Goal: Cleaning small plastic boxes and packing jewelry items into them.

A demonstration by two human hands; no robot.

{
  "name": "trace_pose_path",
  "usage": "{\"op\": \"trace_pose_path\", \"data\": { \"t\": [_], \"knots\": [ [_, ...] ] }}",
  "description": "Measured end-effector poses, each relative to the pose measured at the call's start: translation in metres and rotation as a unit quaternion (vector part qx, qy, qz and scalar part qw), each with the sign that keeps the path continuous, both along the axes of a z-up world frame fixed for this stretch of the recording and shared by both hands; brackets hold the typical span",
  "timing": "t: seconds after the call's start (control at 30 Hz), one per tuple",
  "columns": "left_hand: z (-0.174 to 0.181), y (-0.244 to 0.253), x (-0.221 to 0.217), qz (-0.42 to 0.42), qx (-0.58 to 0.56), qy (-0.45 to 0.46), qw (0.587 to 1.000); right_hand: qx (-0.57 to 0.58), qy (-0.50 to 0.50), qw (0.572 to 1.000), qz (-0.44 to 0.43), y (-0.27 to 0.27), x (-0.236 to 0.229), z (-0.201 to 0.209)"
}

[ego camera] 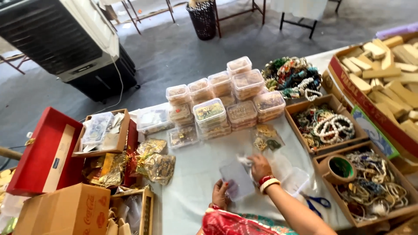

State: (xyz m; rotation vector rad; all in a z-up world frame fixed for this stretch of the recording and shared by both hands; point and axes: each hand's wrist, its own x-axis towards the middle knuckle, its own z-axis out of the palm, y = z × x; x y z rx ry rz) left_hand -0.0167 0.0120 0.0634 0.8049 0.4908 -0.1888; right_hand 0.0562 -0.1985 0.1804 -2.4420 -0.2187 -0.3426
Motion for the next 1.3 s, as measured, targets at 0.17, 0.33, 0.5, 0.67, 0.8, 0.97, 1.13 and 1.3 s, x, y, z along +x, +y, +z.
{"op": "trace_pose_path", "data": {
  "t": [0.17,0.33,0.5,0.67,0.8,0.97,1.13,1.3],
  "knots": [
    [0.007,0.003,-0.009,0.011,0.006,0.033,0.999,0.072,-0.059,0.995,0.031,0.031,-0.039,0.024],
    [-0.030,0.018,0.001,-0.003,0.052,-0.002,0.999,-0.101,-0.039,0.973,0.205,0.054,-0.046,0.044],
    [0.034,0.008,-0.005,-0.004,-0.039,0.072,0.997,0.277,0.129,0.950,0.058,0.017,0.014,-0.045],
    [0.074,0.013,-0.013,0.023,-0.184,0.147,0.972,0.488,0.294,0.822,-0.032,0.028,-0.011,-0.065],
    [-0.030,0.026,-0.002,-0.080,-0.062,-0.002,0.995,0.563,0.179,0.792,0.156,0.078,-0.060,-0.069],
    [0.171,-0.007,-0.022,0.040,-0.264,-0.068,0.961,0.207,0.027,0.963,0.172,0.086,-0.088,0.010],
    [0.064,0.052,-0.031,-0.153,-0.245,0.006,0.957,0.018,0.011,0.983,0.182,0.101,-0.075,0.038],
    [0.030,0.059,-0.076,-0.195,-0.320,-0.009,0.927,0.062,0.103,0.981,0.150,0.091,0.008,-0.027]
  ]
}}
